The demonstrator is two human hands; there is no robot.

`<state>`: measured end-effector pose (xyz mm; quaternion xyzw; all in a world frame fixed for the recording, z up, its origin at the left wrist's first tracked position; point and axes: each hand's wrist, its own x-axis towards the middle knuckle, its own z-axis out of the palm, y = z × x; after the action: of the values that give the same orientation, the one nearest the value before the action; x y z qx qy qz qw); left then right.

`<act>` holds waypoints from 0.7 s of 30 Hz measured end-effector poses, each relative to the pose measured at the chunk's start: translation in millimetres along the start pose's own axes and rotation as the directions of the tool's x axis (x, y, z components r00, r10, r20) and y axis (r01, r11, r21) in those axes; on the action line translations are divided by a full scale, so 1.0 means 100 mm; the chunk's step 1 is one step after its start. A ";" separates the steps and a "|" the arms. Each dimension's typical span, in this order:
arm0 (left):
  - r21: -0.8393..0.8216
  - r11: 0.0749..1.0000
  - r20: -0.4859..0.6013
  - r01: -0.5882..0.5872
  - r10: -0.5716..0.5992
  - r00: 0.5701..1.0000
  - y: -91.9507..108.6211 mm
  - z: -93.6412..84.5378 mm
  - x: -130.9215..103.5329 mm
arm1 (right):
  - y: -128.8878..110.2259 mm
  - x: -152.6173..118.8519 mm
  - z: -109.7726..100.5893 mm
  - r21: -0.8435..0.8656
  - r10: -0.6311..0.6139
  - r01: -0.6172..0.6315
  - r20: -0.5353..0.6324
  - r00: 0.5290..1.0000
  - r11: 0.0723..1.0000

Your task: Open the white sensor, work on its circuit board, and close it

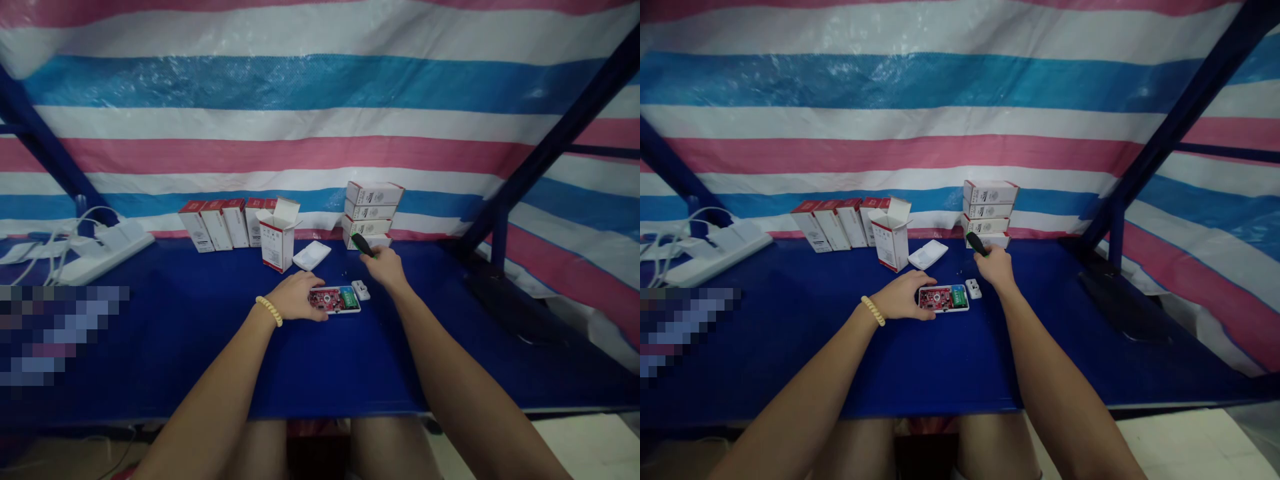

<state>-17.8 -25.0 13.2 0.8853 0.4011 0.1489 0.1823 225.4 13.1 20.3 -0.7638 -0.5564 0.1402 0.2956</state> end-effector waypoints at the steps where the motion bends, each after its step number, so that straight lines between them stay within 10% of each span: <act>1: -0.003 1.000 -0.001 -0.006 0.006 1.000 0.00 0.00 0.00 | 0.00 0.00 -0.01 0.002 -0.011 0.011 -0.008 1.000 1.000; 21: 0.032 0.999 0.056 0.037 -0.038 0.998 -0.07 -0.05 -0.01 | 0.22 0.06 -0.06 -0.165 0.211 -0.205 0.022 0.977 0.965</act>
<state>-25.0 -20.6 14.8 0.8842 0.4145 0.1143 0.1827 248.0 12.4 12.6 -0.8366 -0.4883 0.1397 0.2054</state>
